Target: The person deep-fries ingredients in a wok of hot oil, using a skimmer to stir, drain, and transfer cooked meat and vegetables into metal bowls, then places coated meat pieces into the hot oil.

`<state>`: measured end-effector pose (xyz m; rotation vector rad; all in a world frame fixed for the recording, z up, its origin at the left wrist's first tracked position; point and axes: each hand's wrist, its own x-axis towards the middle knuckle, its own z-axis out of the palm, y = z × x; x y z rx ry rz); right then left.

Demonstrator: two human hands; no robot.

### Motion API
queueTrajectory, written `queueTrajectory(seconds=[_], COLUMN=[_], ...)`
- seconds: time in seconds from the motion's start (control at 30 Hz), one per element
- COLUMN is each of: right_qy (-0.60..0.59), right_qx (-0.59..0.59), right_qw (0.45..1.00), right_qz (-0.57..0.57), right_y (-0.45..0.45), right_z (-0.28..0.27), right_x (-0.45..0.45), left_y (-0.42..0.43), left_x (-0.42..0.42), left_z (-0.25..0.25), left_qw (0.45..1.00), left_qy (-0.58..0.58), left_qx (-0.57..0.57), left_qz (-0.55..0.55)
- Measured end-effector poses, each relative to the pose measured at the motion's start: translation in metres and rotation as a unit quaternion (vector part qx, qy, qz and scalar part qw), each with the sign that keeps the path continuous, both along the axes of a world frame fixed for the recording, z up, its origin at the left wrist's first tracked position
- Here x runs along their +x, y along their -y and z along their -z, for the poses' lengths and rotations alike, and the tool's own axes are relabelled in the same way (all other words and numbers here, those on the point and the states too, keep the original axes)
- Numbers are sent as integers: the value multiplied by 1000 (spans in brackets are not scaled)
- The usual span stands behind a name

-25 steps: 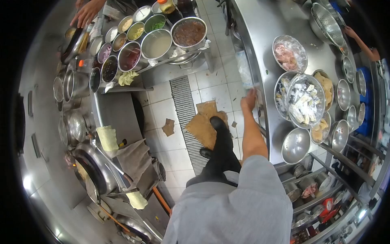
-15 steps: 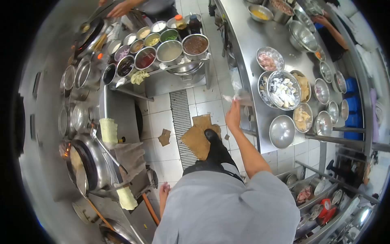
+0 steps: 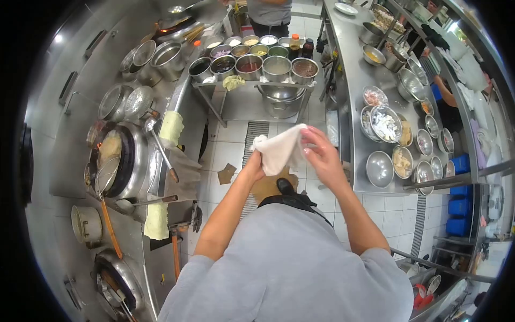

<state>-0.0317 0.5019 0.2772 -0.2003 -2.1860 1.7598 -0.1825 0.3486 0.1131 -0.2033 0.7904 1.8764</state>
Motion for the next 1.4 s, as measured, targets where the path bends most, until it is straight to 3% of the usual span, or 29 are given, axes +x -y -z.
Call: queueTrajectory(seconds=[0.07, 0.13, 0.17, 0.2, 0.23, 0.27, 0.3, 0.33, 0.37, 0.43, 0.47, 0.53, 0.57, 0.6, 0.67, 0.7, 0.73, 0.77, 0.87, 0.93, 1.0, 1.03, 1.07, 1.1, 1.13, 1.17, 1.2, 1.3, 1.4], right_qy=[-56, -38, 84, 161, -24, -39, -28, 134, 140, 161, 160, 135, 123, 120, 263, 147, 150, 30, 6, 90, 4, -23, -50, -64, -61, 123, 289, 226, 176], right_qx=[21, -126, -229, -554, -497, -331, -546, -720, -675, -564, -561, -318, -422, -424, -507, -287, -285, -217, -276, 37, 215, 245, 276, 138, 141, -160, -447, -483, -458], right_qw=[998, 991, 969, 810, 856, 892, 753, 651, 692, 781, 782, 907, 856, 853, 752, 903, 901, 939, 924, 968, 942, 916, 884, 938, 939, 906, 753, 787, 832], right_qz=[2, 26, 24, -104, -142, -306, -366, -201, -213, -215, -220, -243, -271, -281, -330, -286, -291, -265, -266, -232, -256, -317, -374, -310, -307, -372, -387, -310, -261], right_y=[-1, -2, 1, 4, 7, 33, 53, 78, 97, 111, 112, 117, 124, 132, 158, 203, 201, 190, 177, 169, 175, 168, 158, 148, 138, 128, 125, 144, 157], right_z=[13, 63, 82, 101, 209, 150, 153, 136, 126, 126, 119, 90, 85, 86, 105, 207, 203, 190, 194, 161, 170, 139, 118, 120, 125, 125, 126, 127, 144], right_x=[-20, -59, -77, -90, -133, -132, -130, -125, -121, -121, -121, -124, -130, -137, -147, -180, -177, -174, -187, -166, -167, -156, -155, -171, -184, -193, -195, -196, -176], left_y=[-8, -20, -22, -22, -24, -22, -5, 19, 45, 101, 129, 167, 184, 183, 174, 167, 155, 138, 99, 124, 170, 175, 190, 186, 173, 151, 128, 107, 131], left_x=[13, 22, 28, 31, 24, 10, -2, -17, -32, -52, -43, -7, 8, 25, 20, 27, 32, 34, 25, -6, -49, -44, -57, -67, -61, -49, -37, -74, -92], left_z=[-39, -71, -83, -90, -65, -40, -46, -52, -50, -35, -47, -83, -78, -85, -35, -34, -35, -36, -43, 10, 84, 54, 69, 44, 28, -9, -48, 7, 49], left_qw=[995, 979, 983, 985, 981, 974, 962, 947, 944, 796, 808, 862, 857, 914, 958, 955, 943, 928, 865, 841, 845, 854, 848, 829, 850, 870, 887, 753, 775], left_qy=[-93, -193, -161, -128, -152, -177, -212, -248, -260, -560, -517, -435, -417, -264, -110, -110, -146, -182, -290, -228, -175, -156, -218, -338, -317, -294, -269, -482, -415], left_qx=[16, 41, 61, 82, 35, -12, -61, -112, -108, -228, -280, -241, -240, -137, 28, 26, -11, -47, -152, -212, -194, -192, -169, -215, -180, -146, -115, -223, -239], left_qz=[-29, -46, -66, -87, -113, -145, -157, -173, -173, -21, -24, -95, -184, -275, -264, -273, -299, -323, -379, -443, -467, -457, -452, -390, -379, -368, -356, -389, -412])
